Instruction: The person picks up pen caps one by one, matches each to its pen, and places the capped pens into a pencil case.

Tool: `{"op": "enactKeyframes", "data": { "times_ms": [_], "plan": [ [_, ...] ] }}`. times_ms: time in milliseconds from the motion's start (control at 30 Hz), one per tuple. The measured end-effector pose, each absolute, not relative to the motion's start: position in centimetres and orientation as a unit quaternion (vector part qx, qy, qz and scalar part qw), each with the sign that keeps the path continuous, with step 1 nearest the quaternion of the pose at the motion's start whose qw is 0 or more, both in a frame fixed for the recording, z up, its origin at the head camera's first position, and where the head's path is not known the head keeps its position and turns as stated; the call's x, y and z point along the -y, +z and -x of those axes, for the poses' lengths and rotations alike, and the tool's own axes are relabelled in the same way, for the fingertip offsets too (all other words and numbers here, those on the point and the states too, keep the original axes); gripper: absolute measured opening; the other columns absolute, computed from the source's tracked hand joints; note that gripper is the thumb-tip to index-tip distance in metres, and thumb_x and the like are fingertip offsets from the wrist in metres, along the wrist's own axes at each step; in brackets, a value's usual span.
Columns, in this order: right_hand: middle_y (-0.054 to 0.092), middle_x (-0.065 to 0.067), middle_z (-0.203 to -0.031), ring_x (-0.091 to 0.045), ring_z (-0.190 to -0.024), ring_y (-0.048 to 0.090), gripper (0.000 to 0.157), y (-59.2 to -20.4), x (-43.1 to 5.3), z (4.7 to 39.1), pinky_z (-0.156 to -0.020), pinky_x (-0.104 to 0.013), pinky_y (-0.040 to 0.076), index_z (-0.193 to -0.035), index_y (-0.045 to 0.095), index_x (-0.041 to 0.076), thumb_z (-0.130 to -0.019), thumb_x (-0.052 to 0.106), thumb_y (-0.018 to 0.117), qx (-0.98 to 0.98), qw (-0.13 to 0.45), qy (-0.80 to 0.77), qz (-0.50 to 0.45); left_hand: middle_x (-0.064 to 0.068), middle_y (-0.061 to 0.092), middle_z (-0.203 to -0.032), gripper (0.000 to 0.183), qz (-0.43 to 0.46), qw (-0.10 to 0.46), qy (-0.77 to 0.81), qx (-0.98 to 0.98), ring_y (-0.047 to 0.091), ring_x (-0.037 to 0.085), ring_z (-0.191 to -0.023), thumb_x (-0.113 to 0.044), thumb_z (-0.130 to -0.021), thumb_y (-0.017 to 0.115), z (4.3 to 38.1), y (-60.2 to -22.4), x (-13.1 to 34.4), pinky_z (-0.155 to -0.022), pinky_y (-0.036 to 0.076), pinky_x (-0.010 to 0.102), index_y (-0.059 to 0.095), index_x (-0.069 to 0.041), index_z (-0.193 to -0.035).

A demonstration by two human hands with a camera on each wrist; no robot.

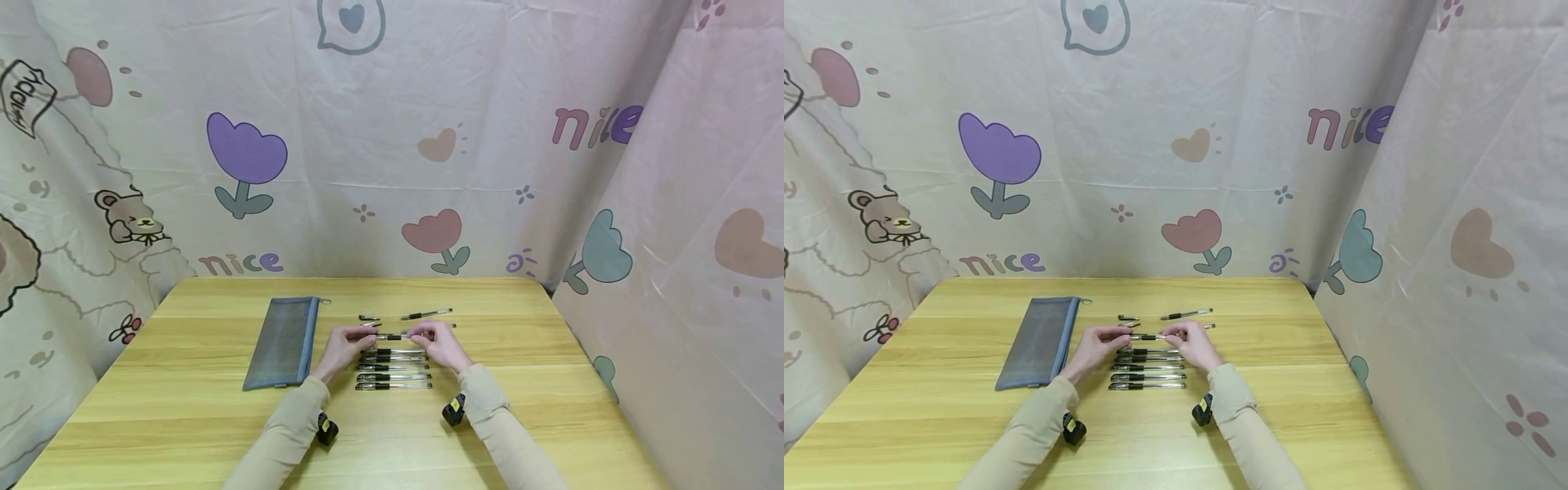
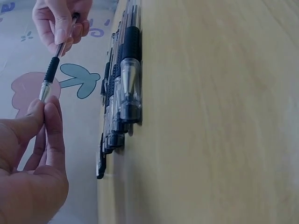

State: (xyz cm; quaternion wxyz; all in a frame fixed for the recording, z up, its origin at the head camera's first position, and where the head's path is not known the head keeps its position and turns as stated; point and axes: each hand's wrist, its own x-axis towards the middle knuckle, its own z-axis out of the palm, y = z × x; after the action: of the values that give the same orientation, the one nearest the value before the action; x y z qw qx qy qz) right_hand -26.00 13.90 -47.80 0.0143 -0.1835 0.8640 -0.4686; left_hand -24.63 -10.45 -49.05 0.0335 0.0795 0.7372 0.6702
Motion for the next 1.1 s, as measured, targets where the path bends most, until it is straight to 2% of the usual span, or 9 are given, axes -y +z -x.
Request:
{"op": "enactKeyframes", "data": {
  "times_ms": [200,333,900,1100],
  "plan": [
    [0.07,-0.008,-0.1,-0.014,-0.082,0.058,0.011,-47.7,-13.5,25.8,-0.073,-0.023,0.049,-0.1,0.075,0.006,-0.092,0.004,0.068,-0.863,0.004,-0.479,0.163,0.034,0.07,-0.108,0.026,-0.093,0.031,0.668,-0.738,0.075,0.034,-0.09,0.002,-0.091,0.069,24.6,-48.8,10.6,-0.086,0.06,0.044,0.068,0.014,-0.115],
    [0.069,-0.007,-0.1,-0.014,-0.084,0.059,0.011,-47.5,-13.3,25.7,-0.075,-0.023,0.049,-0.1,0.075,0.007,-0.092,0.004,0.068,-0.867,-0.001,-0.472,0.162,0.036,0.07,-0.107,0.026,-0.097,0.022,0.667,-0.739,0.074,0.039,-0.089,0.003,-0.09,0.07,24.8,-49.0,10.7,-0.085,0.06,0.045,0.069,0.013,-0.113],
    [0.07,-0.01,-0.102,-0.014,-0.084,0.06,0.013,-47.6,-13.0,25.7,-0.074,-0.023,0.05,-0.103,0.074,0.004,-0.093,0.005,0.066,-0.865,0.01,-0.468,0.181,0.035,0.07,-0.105,0.025,-0.105,0.016,0.662,-0.742,0.074,0.043,-0.09,0.002,-0.09,0.07,24.7,-49.4,11.2,-0.086,0.06,0.043,0.07,0.011,-0.113],
    [0.07,-0.009,-0.105,-0.015,-0.087,0.06,0.015,-47.9,-13.4,26.0,-0.078,-0.026,0.051,-0.107,0.074,0.007,-0.094,0.009,0.067,-0.864,0.026,-0.469,0.185,0.037,0.069,-0.107,0.028,-0.112,0.027,0.656,-0.746,0.075,0.036,-0.09,0.0,-0.092,0.068,24.9,-49.5,11.4,-0.086,0.06,0.039,0.067,0.013,-0.117]
  ]
}}
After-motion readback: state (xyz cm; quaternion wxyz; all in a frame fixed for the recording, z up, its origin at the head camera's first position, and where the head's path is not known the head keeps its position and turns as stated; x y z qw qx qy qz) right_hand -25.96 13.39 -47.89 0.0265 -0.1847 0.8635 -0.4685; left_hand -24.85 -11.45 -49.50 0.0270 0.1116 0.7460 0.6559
